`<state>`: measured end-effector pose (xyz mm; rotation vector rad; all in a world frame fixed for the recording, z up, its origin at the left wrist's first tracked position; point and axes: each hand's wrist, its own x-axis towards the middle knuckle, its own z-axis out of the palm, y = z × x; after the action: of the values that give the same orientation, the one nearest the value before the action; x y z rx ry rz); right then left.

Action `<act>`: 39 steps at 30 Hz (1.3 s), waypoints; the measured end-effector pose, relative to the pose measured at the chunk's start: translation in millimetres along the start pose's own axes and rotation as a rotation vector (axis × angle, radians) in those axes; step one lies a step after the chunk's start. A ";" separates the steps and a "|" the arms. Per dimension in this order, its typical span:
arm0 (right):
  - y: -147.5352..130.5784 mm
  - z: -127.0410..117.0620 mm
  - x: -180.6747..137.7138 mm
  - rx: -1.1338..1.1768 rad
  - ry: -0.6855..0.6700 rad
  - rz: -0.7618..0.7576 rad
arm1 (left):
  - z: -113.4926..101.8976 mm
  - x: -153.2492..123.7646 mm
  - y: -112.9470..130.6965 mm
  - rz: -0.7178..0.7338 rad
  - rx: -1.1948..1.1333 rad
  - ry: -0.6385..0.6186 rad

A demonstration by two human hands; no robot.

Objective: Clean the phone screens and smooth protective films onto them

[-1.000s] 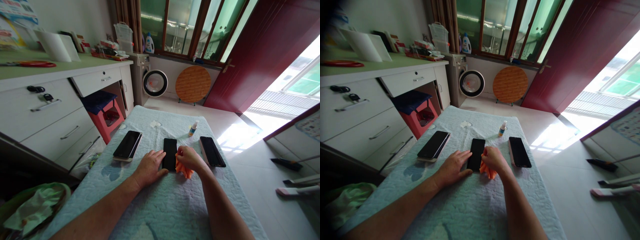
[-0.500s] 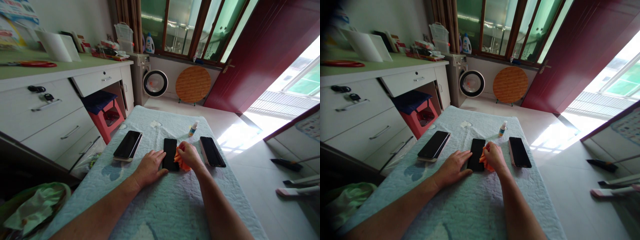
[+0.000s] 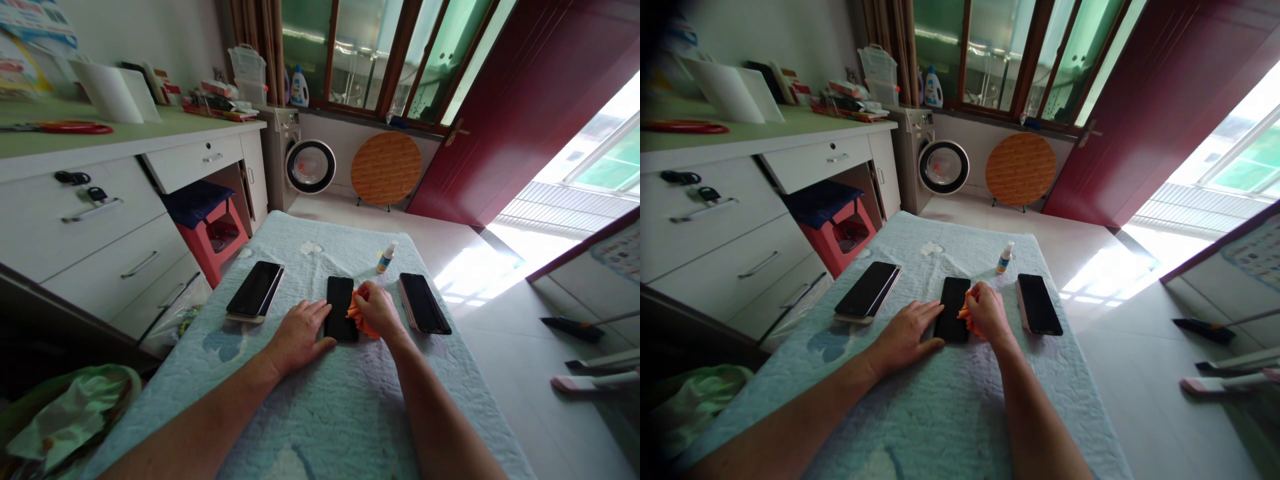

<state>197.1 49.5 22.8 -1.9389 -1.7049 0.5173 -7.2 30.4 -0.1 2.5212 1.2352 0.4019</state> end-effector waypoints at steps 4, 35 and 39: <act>0.7 -1.1 0.6 0.004 0.001 -0.002 | 1.0 -0.3 -1.0 0.000 -0.016 0.014; -1.4 -16.3 -3.2 -0.139 -0.319 -0.033 | 3.3 -0.4 -0.9 -0.016 -0.001 0.004; -2.9 -19.6 -3.8 -0.118 -0.377 -0.004 | 3.8 -0.2 -1.2 -0.021 0.004 0.006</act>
<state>205.7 43.6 40.1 -2.0144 -2.0068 0.8413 -6.7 30.3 -4.0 2.5103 1.2644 0.4031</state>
